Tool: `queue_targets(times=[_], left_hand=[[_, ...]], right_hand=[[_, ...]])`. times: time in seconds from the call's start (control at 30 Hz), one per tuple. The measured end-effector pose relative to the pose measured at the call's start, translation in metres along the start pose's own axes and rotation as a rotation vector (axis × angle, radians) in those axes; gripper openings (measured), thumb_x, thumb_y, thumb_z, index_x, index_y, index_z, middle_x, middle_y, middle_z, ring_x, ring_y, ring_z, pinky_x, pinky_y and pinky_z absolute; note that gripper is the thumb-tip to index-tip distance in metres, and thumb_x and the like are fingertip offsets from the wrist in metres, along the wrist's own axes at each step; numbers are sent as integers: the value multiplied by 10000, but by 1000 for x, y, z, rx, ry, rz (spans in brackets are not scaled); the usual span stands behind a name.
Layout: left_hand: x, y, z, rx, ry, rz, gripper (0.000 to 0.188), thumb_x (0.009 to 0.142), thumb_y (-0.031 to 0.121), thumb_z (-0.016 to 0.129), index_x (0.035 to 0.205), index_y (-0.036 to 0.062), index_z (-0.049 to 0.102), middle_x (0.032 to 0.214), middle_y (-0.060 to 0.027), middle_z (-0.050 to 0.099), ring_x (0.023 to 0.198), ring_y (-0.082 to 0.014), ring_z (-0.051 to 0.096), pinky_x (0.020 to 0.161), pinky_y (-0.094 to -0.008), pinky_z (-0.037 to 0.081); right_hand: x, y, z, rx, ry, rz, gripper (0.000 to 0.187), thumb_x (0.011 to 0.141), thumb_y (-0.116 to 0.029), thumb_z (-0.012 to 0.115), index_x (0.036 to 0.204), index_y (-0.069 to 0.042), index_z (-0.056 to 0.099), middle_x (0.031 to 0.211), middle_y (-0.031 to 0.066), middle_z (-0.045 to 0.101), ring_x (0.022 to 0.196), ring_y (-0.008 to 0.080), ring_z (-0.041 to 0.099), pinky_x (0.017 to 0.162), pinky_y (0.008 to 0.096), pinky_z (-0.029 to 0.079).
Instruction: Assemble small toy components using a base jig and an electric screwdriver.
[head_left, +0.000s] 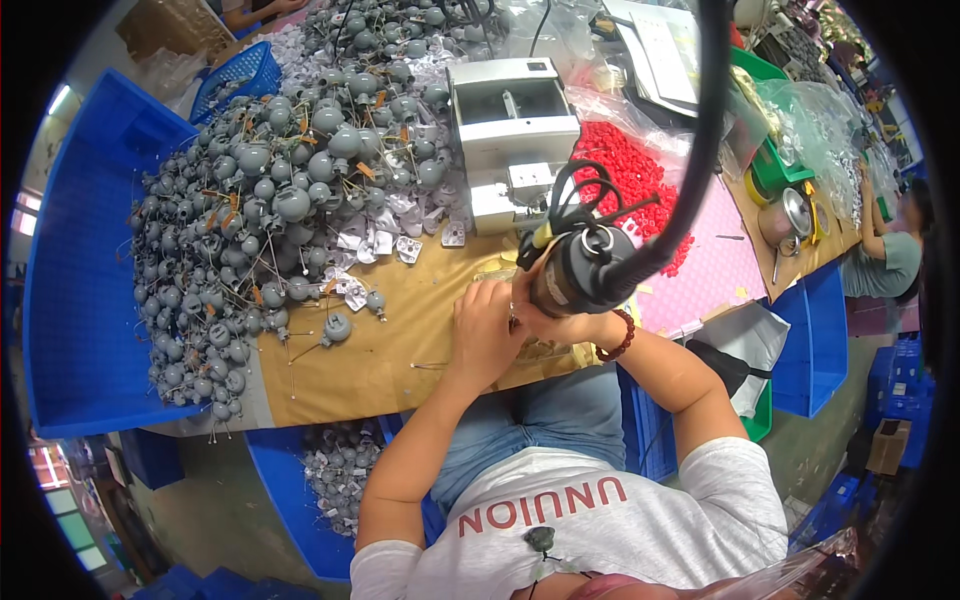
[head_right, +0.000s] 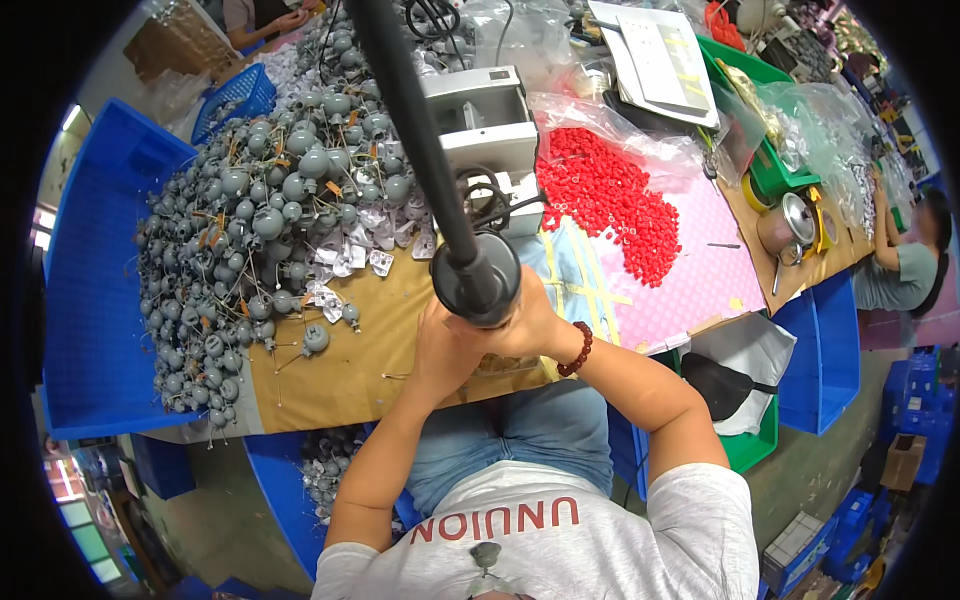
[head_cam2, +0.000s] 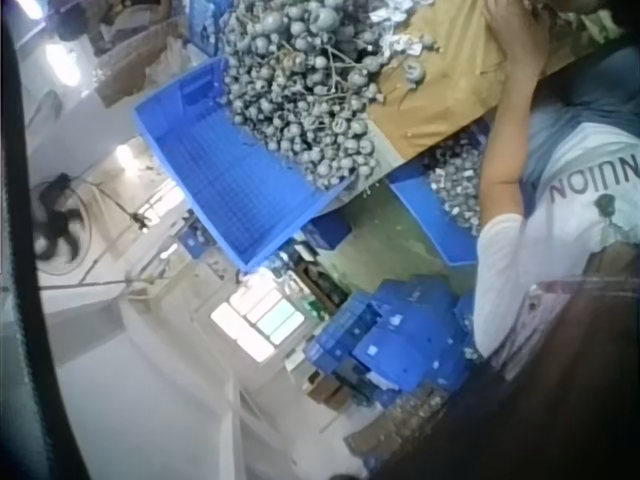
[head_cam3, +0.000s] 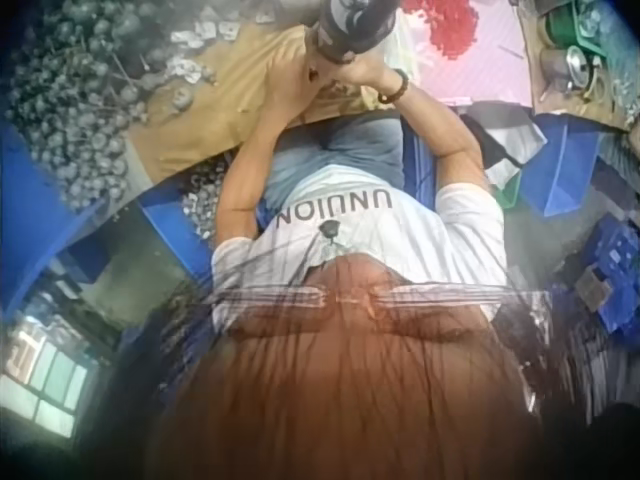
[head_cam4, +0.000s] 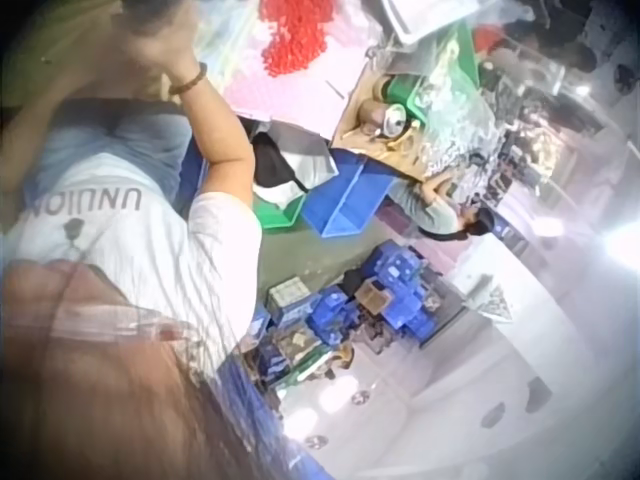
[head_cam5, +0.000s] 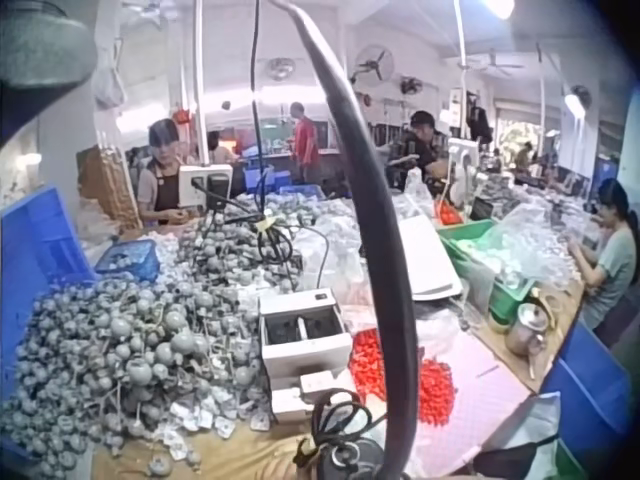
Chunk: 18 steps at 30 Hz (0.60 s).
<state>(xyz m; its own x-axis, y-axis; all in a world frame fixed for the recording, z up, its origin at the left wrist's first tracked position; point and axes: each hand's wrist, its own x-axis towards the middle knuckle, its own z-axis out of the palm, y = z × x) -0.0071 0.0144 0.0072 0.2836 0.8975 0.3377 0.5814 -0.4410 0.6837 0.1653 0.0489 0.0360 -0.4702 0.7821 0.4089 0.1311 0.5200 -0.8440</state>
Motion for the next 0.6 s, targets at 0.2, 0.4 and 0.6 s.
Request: queue_targets(times=[0.2,0.4,0.6], left_hand=[[3,5,0,-18,12,4,368,736,105,772,1051,33,596,1085,-152,609,1068,-380,559,896,-484,453],[-4,7,0,95,55,-10,384,761,93,776,1126,44,665,1160,-148,645,1103,-387,579,976,-473,454],[-6,14,0,84,102,-8,377,778,115,777,1127,33,662,1157,-150,662,1134,-370,573,1004,-461,457]], right_hand=[[19,-46,-3,125,182,-4,423,760,-34,808,1128,-32,600,957,40,658,865,136,619,796,317,508],[31,-54,-10,330,282,145,292,805,18,749,1051,-36,601,878,22,649,789,121,630,715,295,514],[50,-2,-64,380,783,333,232,908,-88,739,1065,-43,575,863,9,623,726,98,600,663,274,499]])
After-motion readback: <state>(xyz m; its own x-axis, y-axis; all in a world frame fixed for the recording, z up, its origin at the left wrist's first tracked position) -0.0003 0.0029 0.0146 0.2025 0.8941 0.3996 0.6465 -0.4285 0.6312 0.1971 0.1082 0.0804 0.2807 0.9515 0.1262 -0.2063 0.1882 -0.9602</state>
